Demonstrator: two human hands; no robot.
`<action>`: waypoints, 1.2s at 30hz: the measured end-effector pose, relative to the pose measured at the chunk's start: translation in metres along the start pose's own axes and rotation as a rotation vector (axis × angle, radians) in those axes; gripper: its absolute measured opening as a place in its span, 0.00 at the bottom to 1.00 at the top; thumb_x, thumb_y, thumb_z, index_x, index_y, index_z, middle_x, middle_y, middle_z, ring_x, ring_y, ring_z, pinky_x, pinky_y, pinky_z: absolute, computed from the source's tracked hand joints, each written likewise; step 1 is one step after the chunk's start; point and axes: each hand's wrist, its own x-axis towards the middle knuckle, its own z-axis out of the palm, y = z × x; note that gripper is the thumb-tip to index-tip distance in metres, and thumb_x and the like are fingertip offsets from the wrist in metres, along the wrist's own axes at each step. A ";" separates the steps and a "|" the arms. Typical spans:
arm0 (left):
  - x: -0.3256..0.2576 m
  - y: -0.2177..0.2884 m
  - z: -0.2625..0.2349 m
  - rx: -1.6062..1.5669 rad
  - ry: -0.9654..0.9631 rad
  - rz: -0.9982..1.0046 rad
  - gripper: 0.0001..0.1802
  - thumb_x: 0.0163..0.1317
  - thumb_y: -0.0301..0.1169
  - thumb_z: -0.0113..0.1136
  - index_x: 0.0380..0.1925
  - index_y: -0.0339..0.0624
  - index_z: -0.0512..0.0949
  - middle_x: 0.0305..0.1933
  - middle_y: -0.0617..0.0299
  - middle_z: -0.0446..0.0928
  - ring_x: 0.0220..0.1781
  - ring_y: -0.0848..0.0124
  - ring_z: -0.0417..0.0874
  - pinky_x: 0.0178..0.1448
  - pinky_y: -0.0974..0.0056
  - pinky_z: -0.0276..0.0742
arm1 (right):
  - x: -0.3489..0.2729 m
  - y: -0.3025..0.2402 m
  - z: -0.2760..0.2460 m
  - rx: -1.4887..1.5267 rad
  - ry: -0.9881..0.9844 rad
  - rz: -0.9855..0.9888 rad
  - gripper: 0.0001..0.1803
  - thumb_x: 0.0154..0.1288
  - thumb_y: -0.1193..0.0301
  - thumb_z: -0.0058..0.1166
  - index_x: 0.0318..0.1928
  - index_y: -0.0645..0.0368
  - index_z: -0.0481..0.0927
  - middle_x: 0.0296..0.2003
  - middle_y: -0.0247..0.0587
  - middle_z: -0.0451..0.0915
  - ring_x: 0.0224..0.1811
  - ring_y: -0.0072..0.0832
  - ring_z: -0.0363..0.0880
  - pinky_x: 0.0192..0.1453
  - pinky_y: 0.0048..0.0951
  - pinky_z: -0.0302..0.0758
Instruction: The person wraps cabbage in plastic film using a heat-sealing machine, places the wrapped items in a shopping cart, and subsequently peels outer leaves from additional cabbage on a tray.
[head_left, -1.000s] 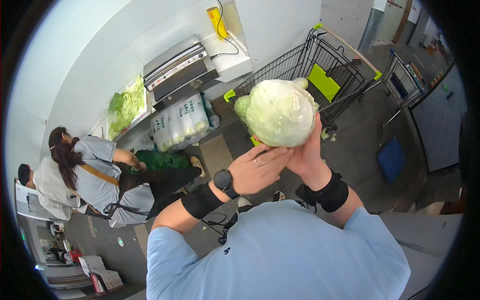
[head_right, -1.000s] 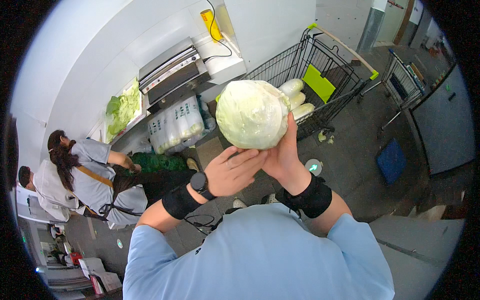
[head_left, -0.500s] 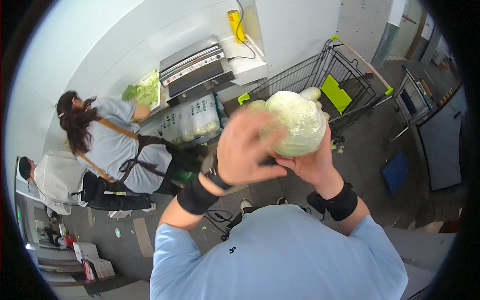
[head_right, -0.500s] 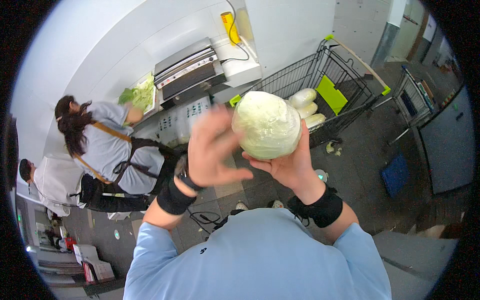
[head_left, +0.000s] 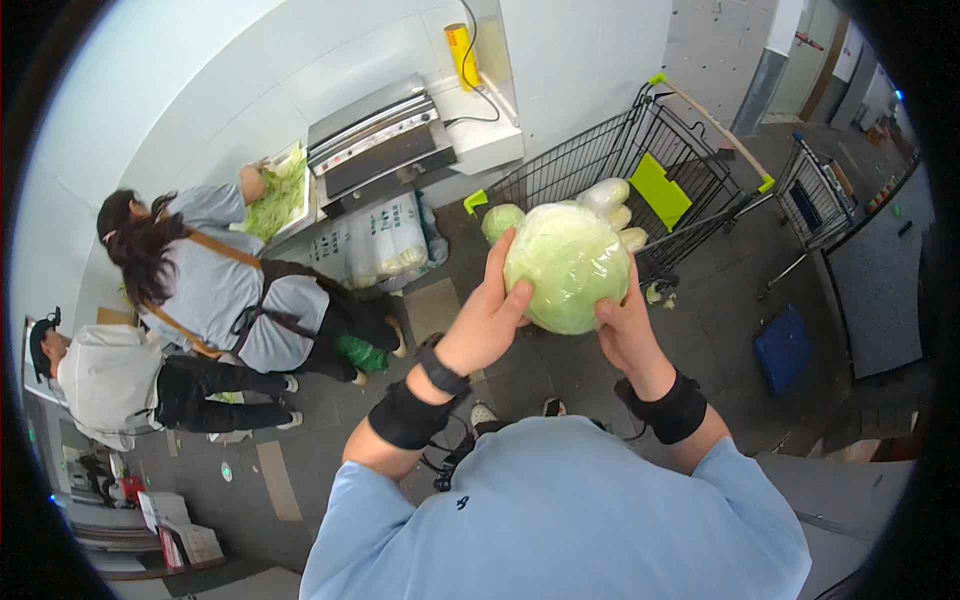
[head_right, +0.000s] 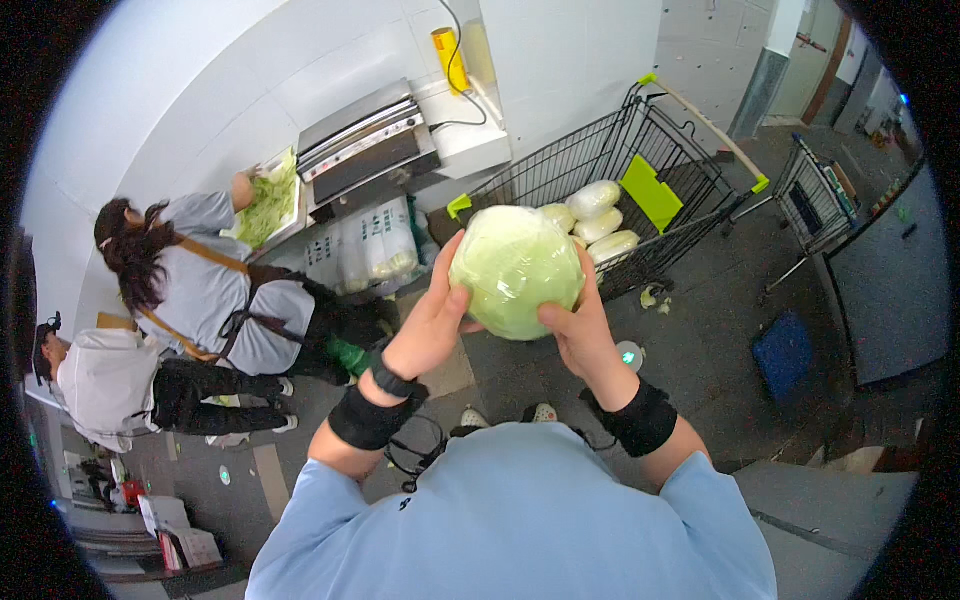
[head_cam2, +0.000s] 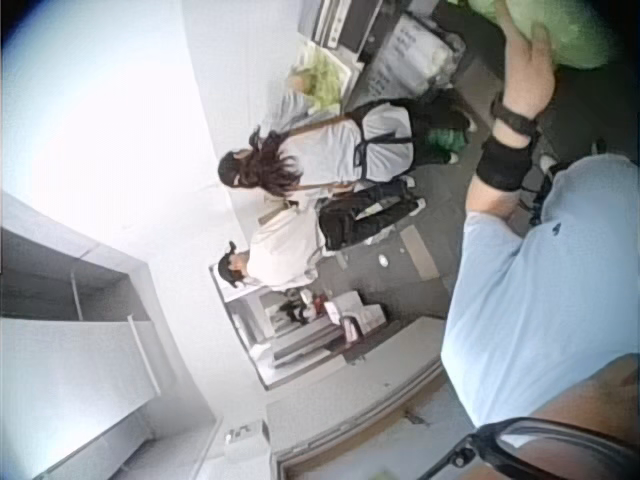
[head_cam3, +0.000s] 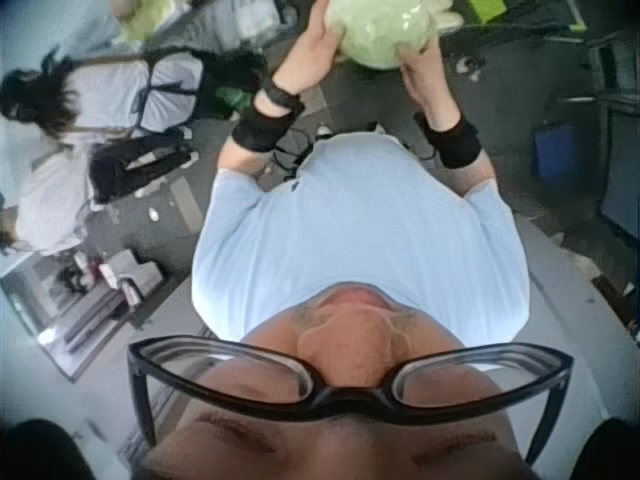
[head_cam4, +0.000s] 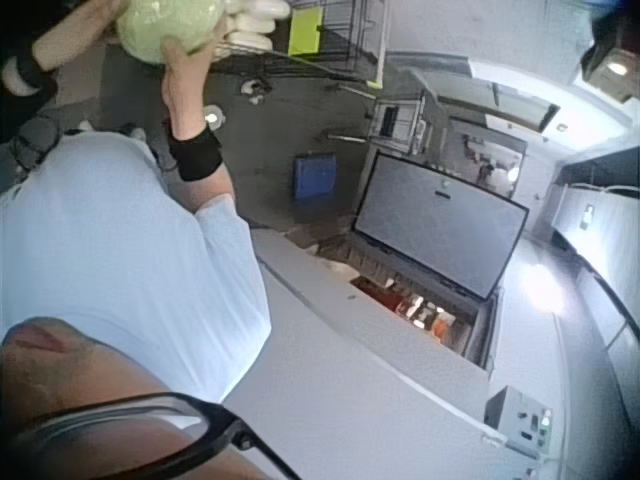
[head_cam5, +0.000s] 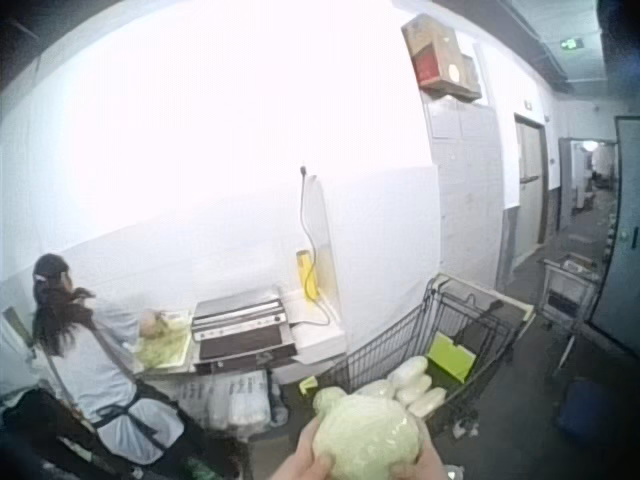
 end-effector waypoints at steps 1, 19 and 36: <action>0.004 0.005 -0.012 0.568 0.048 0.160 0.33 0.71 0.48 0.50 0.70 0.44 0.58 0.45 0.44 0.82 0.44 0.52 0.85 0.47 0.57 0.80 | 0.000 0.000 -0.004 0.124 0.029 0.041 0.56 0.50 0.70 0.70 0.74 0.49 0.46 0.68 0.37 0.61 0.71 0.34 0.61 0.70 0.35 0.67; 0.056 0.065 -0.025 0.450 -0.391 0.518 0.25 0.75 0.43 0.40 0.53 0.34 0.78 0.59 0.47 0.76 0.64 0.52 0.74 0.68 0.55 0.66 | -0.005 -0.007 0.011 0.114 -0.076 0.113 0.62 0.41 0.53 0.78 0.73 0.57 0.52 0.64 0.38 0.66 0.67 0.31 0.65 0.70 0.34 0.64; 0.058 0.048 -0.032 0.141 -0.131 0.329 0.38 0.75 0.56 0.27 0.58 0.34 0.76 0.62 0.48 0.75 0.67 0.59 0.72 0.71 0.56 0.62 | -0.004 -0.013 -0.001 0.069 -0.064 0.134 0.60 0.44 0.51 0.75 0.73 0.56 0.53 0.65 0.40 0.65 0.68 0.32 0.64 0.71 0.35 0.63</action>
